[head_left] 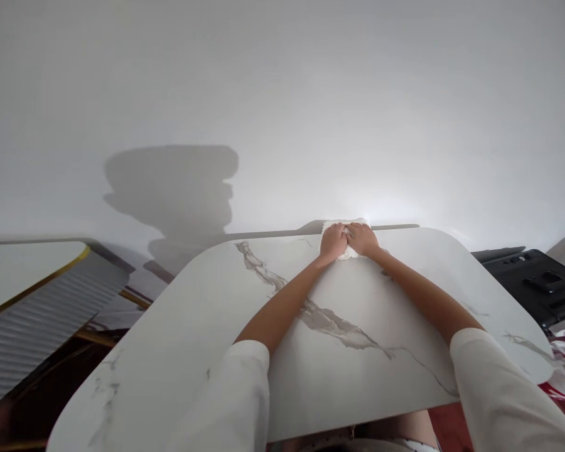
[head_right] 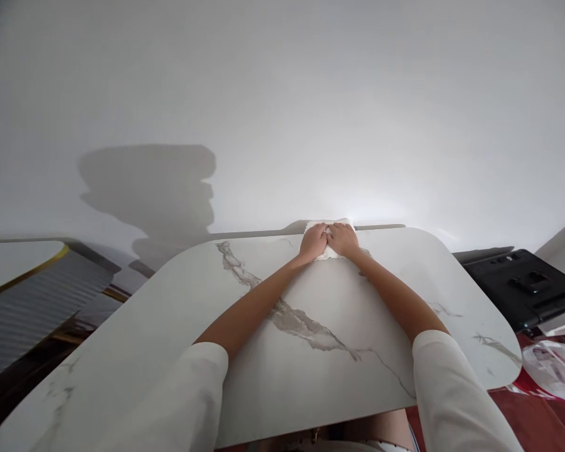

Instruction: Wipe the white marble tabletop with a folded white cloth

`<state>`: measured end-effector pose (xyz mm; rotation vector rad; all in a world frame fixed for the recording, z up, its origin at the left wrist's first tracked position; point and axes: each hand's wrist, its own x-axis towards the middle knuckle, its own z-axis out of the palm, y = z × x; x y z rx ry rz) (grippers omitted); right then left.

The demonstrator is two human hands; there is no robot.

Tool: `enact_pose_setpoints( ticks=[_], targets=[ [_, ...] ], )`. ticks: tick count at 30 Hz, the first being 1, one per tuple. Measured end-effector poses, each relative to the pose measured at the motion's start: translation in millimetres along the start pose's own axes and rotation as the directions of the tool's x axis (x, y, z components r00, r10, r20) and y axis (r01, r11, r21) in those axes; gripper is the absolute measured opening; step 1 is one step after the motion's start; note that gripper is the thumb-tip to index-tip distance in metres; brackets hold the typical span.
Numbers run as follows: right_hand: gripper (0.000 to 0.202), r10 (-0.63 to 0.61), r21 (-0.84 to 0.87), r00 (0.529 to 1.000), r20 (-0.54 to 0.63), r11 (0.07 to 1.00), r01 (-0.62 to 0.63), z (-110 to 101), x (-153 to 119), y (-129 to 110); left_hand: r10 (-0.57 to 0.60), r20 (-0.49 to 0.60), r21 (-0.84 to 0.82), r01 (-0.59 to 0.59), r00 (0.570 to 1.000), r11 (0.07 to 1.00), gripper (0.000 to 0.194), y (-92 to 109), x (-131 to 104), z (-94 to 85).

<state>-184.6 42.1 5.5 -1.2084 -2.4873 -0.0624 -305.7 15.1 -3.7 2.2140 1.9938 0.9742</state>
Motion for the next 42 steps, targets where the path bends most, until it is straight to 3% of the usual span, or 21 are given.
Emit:
enact_pose_setpoints(
  ticks=[9,17,23,30,37,42],
  targets=[
    [0.036,0.042,-0.029,0.999,0.020,0.999,-0.042,0.5,10.4,3.4,-0.033,-0.022,0.012,0.033,0.999,0.999,0.031,-4.8,15.5,4.4],
    [0.041,0.023,-0.048,1.000,0.016,0.999,-0.022,-1.4,-7.7,-1.8,0.016,0.028,0.065,-0.018,0.999,0.998,0.035,5.8,-3.1,-0.4],
    [0.048,0.021,-0.075,0.999,0.039,0.997,-0.018,-10.7,-52.6,-26.2,0.072,0.067,0.073,-0.077,0.995,0.994,0.044,14.5,-49.2,-11.0],
    [0.050,-0.002,-0.083,0.998,0.070,0.997,0.008,-35.8,-128.0,-71.1,-0.010,0.147,-0.011,0.012,0.989,1.000,0.050,37.6,-124.5,-39.0],
    [0.052,-0.036,-0.074,0.998,0.060,0.996,0.040,-62.0,-220.6,-109.7,-0.112,0.270,-0.119,0.149,0.956,0.982,0.060,80.5,-215.6,-74.9],
    [0.052,-0.073,-0.034,0.995,0.069,0.997,0.075,-79.6,-259.5,-105.7,-0.174,0.314,-0.176,0.238,0.933,0.955,0.055,117.2,-244.8,-81.3]
  ],
)
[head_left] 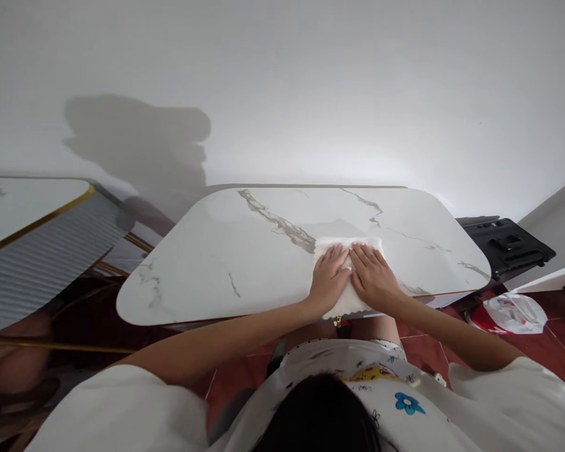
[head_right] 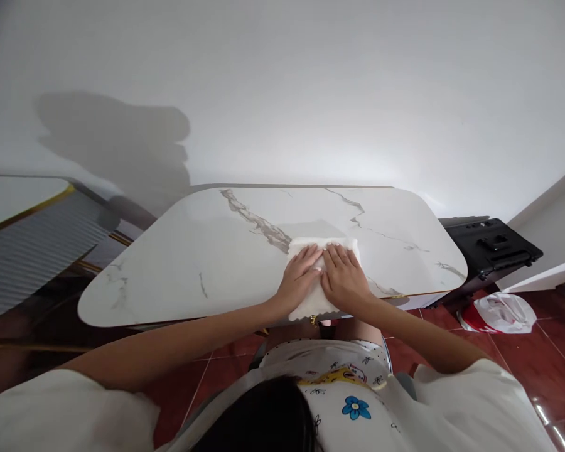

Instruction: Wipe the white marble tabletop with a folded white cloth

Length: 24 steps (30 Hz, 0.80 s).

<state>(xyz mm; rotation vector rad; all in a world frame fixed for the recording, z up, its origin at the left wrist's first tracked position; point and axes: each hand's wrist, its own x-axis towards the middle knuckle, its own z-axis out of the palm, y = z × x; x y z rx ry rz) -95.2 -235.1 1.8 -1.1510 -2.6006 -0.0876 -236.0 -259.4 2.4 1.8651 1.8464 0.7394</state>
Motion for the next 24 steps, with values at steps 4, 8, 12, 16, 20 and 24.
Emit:
enact_pose_setpoints(
  ticks=[4,8,12,16,20,24],
  targets=[
    [0.052,0.014,0.008,1.000,0.002,1.000,-0.014,-7.3,-12.2,20.8,-0.003,0.003,-0.010,0.003,1.000,1.000,0.051,18.3,4.5,15.9],
    [0.052,0.023,-0.007,1.000,0.002,1.000,-0.023,-8.4,-12.1,44.7,0.062,-0.003,0.020,-0.062,0.998,0.998,0.050,29.6,22.0,28.2],
    [0.052,0.046,-0.024,0.999,0.007,0.999,-0.046,-4.1,7.2,68.0,0.067,0.030,0.037,-0.068,0.997,0.997,0.050,34.5,52.7,31.5],
    [0.053,0.065,-0.048,0.997,0.034,0.997,-0.063,2.6,43.8,91.7,0.082,-0.020,0.052,-0.081,0.996,0.995,0.049,31.8,92.9,32.3],
    [0.053,0.071,-0.045,0.996,0.059,0.997,-0.068,10.0,83.7,114.4,0.109,-0.091,0.075,-0.103,0.990,0.992,0.049,23.6,133.7,33.3],
    [0.052,0.084,-0.049,0.995,0.046,0.995,-0.081,20.4,121.3,134.8,0.168,-0.154,0.084,-0.156,0.974,0.984,0.047,13.7,175.9,30.9]
  ],
)
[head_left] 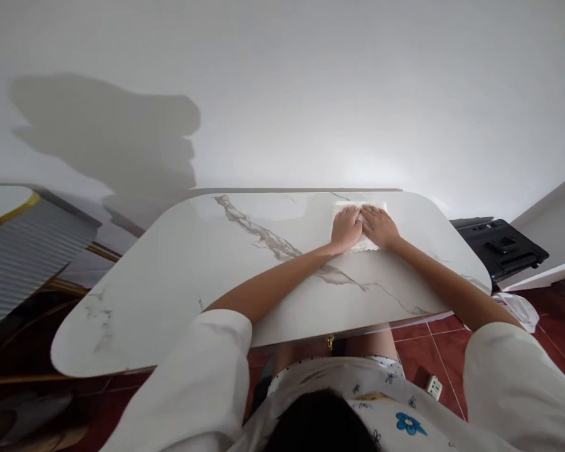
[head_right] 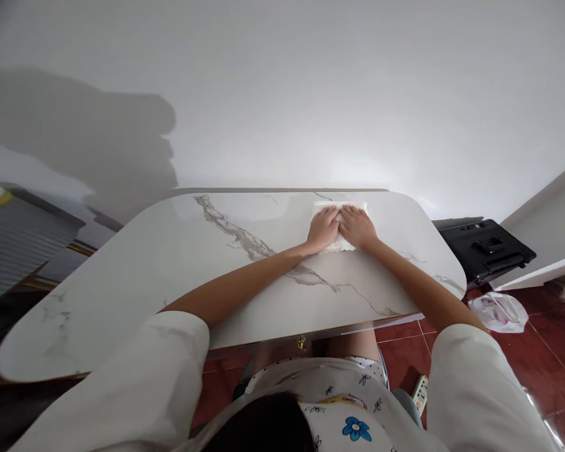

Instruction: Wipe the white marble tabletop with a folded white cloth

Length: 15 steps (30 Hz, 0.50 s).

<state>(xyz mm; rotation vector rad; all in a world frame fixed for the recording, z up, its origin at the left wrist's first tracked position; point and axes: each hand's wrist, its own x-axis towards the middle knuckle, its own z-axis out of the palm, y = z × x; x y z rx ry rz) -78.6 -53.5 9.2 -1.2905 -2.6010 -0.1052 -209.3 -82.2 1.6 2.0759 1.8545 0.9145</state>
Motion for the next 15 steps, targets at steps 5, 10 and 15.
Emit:
enact_pose_setpoints(
  ticks=[5,10,15],
  targets=[
    [0.050,0.030,0.018,0.999,-0.036,0.999,-0.029,15.7,52.7,20.1,0.053,-0.075,0.017,-0.052,0.996,0.999,0.043,-22.0,53.7,6.8],
    [0.048,0.056,0.008,0.996,-0.074,0.998,-0.055,28.0,99.9,35.8,0.078,-0.101,0.078,-0.070,0.992,0.994,0.040,-41.7,100.2,13.9],
    [0.044,0.082,-0.012,0.995,-0.062,0.997,-0.082,32.6,122.9,41.8,0.029,-0.088,0.120,-0.018,0.996,0.993,0.038,-50.4,124.1,16.9]
  ],
)
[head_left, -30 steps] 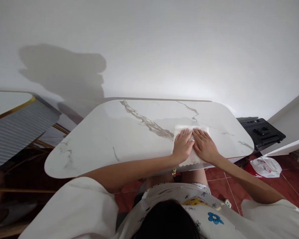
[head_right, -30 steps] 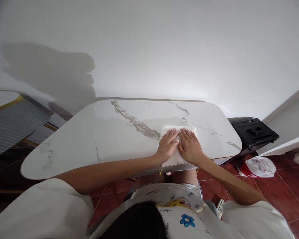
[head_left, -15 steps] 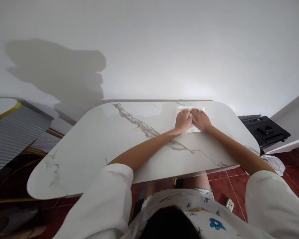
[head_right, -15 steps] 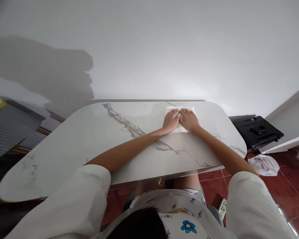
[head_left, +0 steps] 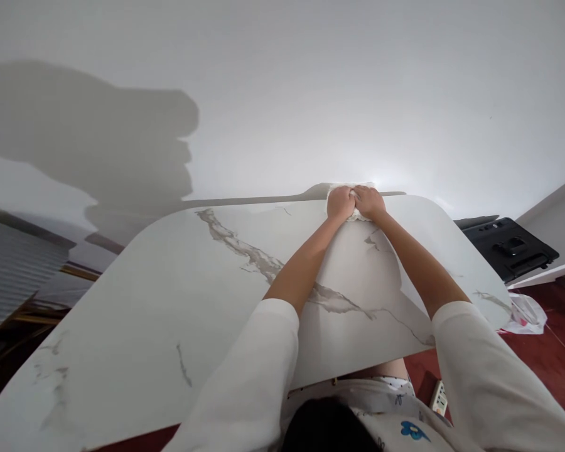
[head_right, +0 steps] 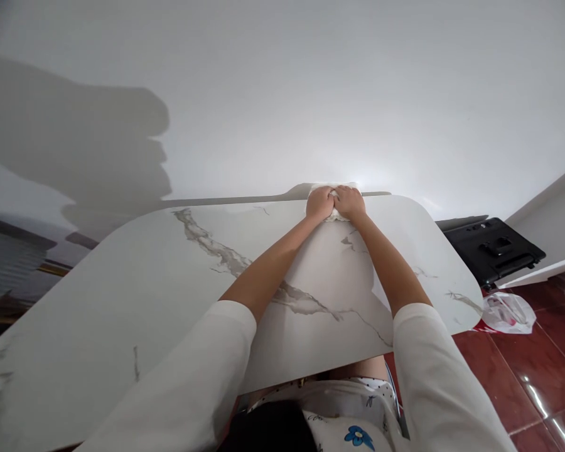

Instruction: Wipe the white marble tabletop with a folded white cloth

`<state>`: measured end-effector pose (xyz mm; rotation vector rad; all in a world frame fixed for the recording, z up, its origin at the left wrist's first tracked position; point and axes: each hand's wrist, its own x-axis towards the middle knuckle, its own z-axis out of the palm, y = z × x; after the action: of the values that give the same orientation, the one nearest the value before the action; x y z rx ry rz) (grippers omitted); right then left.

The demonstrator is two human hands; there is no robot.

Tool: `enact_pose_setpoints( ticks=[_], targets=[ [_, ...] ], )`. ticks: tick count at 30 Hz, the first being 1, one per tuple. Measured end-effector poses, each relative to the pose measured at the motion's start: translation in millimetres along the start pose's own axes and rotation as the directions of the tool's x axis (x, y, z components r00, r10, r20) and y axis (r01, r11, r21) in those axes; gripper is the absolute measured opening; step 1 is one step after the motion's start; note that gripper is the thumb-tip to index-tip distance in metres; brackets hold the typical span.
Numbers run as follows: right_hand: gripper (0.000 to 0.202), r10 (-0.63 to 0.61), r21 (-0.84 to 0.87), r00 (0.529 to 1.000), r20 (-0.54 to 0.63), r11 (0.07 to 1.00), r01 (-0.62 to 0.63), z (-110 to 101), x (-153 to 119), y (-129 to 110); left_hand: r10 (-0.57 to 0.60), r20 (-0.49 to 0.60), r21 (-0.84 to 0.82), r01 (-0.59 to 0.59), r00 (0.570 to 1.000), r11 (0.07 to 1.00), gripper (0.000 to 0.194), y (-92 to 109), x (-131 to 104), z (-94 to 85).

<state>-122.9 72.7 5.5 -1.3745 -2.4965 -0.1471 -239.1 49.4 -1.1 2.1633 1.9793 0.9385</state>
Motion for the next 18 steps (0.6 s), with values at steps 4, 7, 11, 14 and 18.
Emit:
enact_pose_setpoints(
  ticks=[4,7,11,14,18],
  targets=[
    [0.044,-0.006,0.003,1.000,-0.006,1.000,0.006,0.1,0.3,-0.3,-0.012,0.003,0.025,0.012,1.000,1.000,0.037,0.9,1.1,-0.1],
    [0.044,-0.003,0.000,1.000,-0.012,1.000,0.003,-2.2,-6.5,-2.7,0.012,0.016,0.034,-0.012,1.000,0.999,0.036,4.1,-6.1,-4.1],
    [0.045,-0.008,-0.027,1.000,-0.007,1.000,0.008,-6.1,-20.8,-10.9,0.057,0.018,0.059,-0.058,0.998,0.997,0.035,8.0,-22.3,-11.5],
    [0.047,0.016,-0.039,1.000,-0.022,0.999,-0.017,-8.8,-34.5,-22.2,0.088,0.026,0.067,-0.090,0.996,0.994,0.036,9.4,-36.2,-17.3],
    [0.050,0.060,-0.041,0.998,-0.010,0.997,-0.061,-16.0,-61.9,-42.2,0.132,0.077,0.091,-0.138,0.988,0.986,0.037,12.9,-62.4,-30.9]
  ],
)
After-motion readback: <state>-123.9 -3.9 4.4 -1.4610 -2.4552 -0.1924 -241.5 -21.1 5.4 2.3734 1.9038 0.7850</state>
